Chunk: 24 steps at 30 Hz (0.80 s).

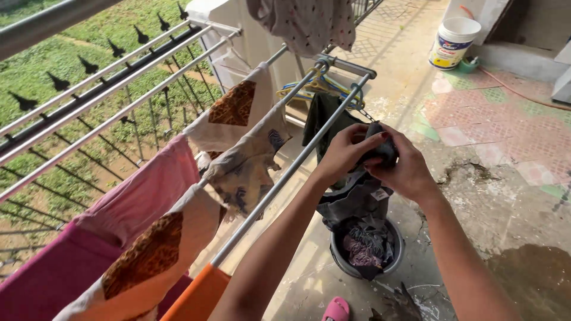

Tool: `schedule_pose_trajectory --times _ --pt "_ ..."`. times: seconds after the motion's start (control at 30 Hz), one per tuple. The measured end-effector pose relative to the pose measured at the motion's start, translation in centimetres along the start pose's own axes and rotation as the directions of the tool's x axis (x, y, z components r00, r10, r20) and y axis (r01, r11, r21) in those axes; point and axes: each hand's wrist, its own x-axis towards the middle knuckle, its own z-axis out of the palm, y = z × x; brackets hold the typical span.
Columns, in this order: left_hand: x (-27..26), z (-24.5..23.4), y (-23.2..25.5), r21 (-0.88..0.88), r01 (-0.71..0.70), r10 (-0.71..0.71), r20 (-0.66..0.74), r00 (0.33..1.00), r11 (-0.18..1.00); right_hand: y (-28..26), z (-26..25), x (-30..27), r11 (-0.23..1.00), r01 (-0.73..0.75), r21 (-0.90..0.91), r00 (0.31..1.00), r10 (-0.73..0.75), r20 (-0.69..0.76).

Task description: Hanging various items of clothing on a laundry rack.

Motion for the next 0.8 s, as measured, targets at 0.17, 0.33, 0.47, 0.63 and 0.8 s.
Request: schedule_pose_trajectory --times 0.17,0.33,0.47,0.63,0.8 --pt "-8.2 -4.1 3.6 0.077 -0.205 0.208 -0.033 0.977 0.976 1.1 4.9 0.9 0.972 0.173 0.157 0.97 -0.196 0.143" --pt "-12.8 -7.7 5.6 0.631 -0.134 0.333 -0.207 0.92 0.764 -3.8 6.3 2.0 0.935 0.171 0.312 0.869 -0.292 0.399" --pt "-15.0 -12.3 10.4 0.295 -0.195 0.324 -0.492 0.808 0.935 -6.3 6.5 3.0 0.933 0.117 0.341 0.783 -0.297 0.546" --pt "-19.5 -12.5 16.7 0.499 -0.29 0.47 -0.284 0.835 0.816 -7.3 9.1 2.7 0.953 0.137 0.27 0.773 -0.273 0.573" --pt "-21.9 -7.4 13.8 0.961 0.173 -0.522 -0.037 0.852 0.214 -10.2 10.7 2.5 0.966 0.257 0.03 0.892 -0.249 0.378"
